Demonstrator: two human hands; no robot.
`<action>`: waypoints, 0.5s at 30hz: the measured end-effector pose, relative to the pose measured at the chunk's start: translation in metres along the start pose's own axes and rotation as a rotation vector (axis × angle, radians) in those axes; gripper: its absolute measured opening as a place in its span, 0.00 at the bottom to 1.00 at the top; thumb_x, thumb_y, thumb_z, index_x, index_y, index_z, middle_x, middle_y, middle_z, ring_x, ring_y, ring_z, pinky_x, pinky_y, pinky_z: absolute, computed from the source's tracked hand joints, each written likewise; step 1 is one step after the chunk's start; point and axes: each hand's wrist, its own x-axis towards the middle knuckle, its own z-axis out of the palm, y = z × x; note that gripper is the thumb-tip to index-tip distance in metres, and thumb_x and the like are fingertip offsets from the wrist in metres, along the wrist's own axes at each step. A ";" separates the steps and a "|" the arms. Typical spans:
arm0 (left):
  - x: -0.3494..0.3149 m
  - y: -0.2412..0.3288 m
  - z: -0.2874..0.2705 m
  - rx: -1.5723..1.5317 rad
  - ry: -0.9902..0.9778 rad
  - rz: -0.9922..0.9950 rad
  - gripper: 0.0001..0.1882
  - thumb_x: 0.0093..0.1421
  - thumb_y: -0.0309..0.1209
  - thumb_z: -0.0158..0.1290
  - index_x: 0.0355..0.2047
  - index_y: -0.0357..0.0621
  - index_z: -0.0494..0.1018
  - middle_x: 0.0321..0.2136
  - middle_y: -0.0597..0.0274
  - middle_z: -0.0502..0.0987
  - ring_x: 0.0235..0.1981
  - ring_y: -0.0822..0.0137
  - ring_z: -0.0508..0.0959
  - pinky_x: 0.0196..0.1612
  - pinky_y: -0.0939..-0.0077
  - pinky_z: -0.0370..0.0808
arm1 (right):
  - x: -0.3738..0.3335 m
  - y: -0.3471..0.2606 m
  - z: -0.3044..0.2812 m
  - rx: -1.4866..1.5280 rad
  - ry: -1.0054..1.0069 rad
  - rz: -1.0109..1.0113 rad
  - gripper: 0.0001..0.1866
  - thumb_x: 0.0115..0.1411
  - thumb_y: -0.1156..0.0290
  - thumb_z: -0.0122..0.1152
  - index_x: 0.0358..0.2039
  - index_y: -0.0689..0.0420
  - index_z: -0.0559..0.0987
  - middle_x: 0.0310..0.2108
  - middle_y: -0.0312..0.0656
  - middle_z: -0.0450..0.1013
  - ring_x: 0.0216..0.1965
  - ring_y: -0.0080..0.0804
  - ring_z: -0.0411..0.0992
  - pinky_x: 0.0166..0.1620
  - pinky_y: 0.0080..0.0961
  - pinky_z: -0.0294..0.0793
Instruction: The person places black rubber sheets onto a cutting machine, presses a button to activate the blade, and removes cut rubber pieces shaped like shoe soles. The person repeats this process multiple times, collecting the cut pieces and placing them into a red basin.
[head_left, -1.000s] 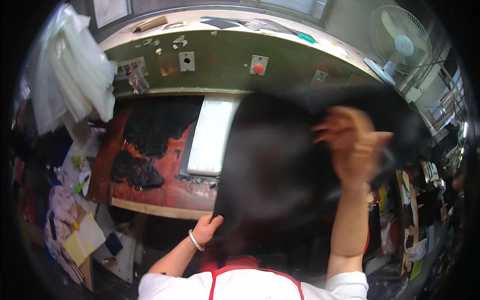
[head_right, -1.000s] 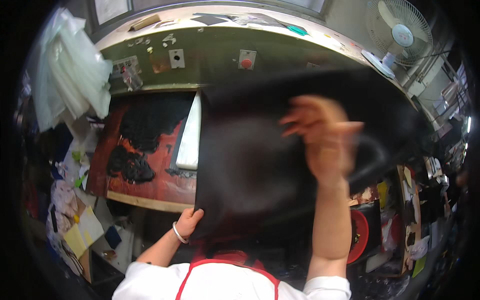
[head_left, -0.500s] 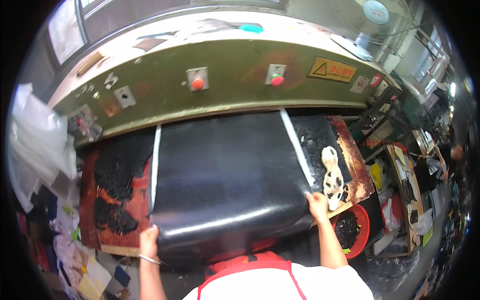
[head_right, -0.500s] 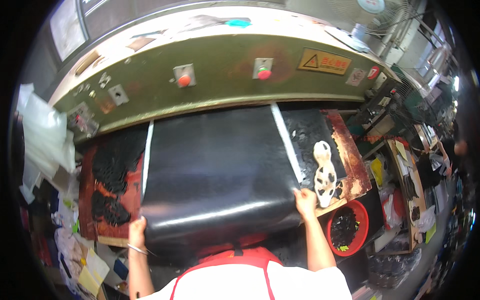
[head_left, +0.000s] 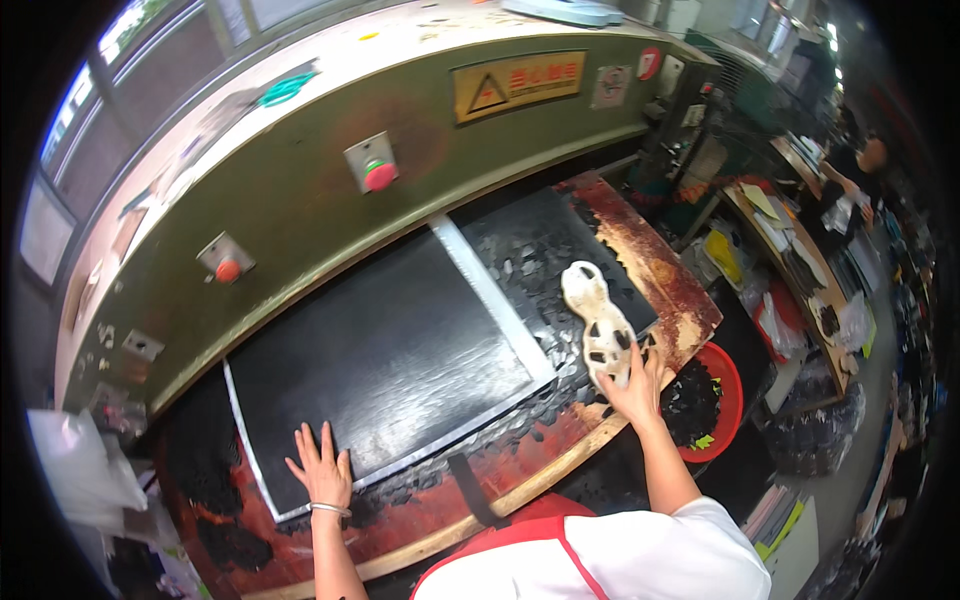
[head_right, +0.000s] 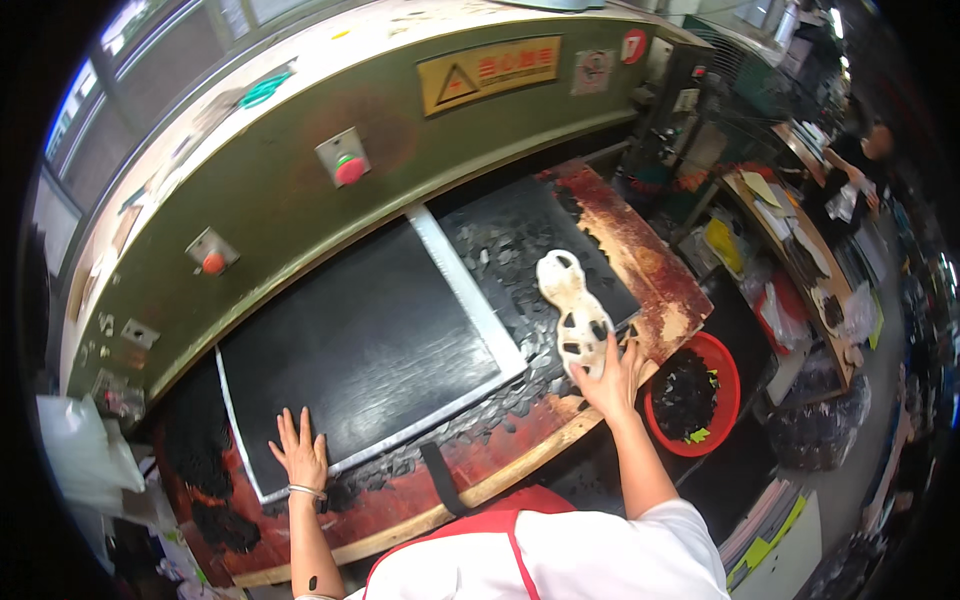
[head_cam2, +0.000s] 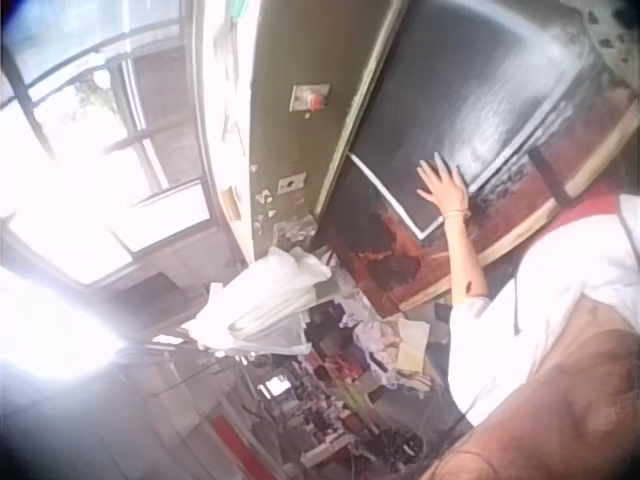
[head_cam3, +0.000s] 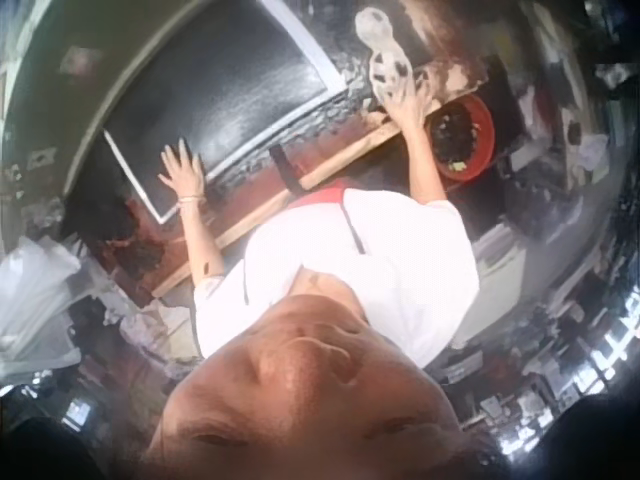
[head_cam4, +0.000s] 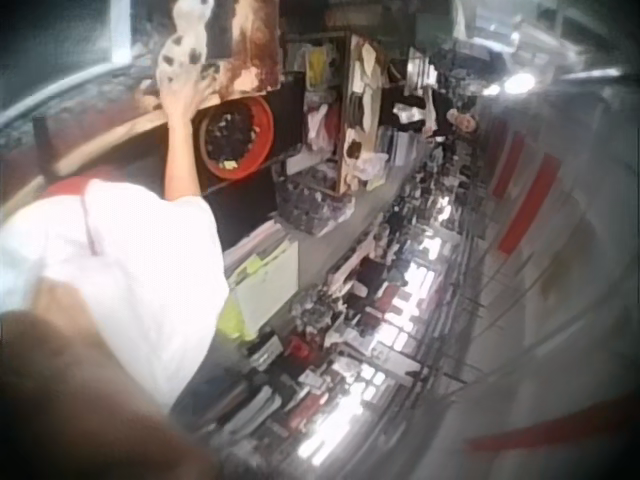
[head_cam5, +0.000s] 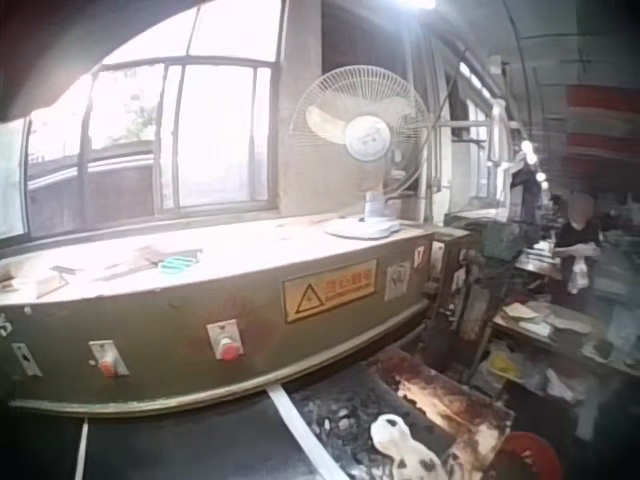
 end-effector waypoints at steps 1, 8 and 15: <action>0.007 0.004 0.000 0.029 0.006 -0.003 0.32 0.61 0.38 0.50 0.66 0.56 0.58 0.70 0.51 0.47 0.71 0.51 0.44 0.65 0.32 0.39 | -0.003 0.010 -0.001 0.138 -0.037 -0.050 0.50 0.42 0.52 0.75 0.60 0.65 0.64 0.57 0.71 0.56 0.60 0.70 0.52 0.62 0.56 0.55; 0.042 0.014 0.001 0.129 -0.160 -0.102 0.31 0.65 0.34 0.42 0.69 0.55 0.52 0.71 0.56 0.43 0.72 0.55 0.41 0.65 0.33 0.39 | 0.006 0.002 0.007 0.206 -0.073 -0.204 0.55 0.35 0.60 0.76 0.64 0.57 0.59 0.59 0.70 0.48 0.60 0.72 0.50 0.62 0.58 0.55; 0.010 0.016 0.007 0.232 -0.080 0.077 0.31 0.67 0.43 0.43 0.69 0.57 0.52 0.70 0.50 0.46 0.70 0.47 0.45 0.59 0.25 0.49 | 0.028 0.016 -0.036 1.035 -0.316 0.021 0.56 0.40 0.74 0.76 0.68 0.56 0.52 0.56 0.55 0.66 0.55 0.44 0.69 0.57 0.37 0.68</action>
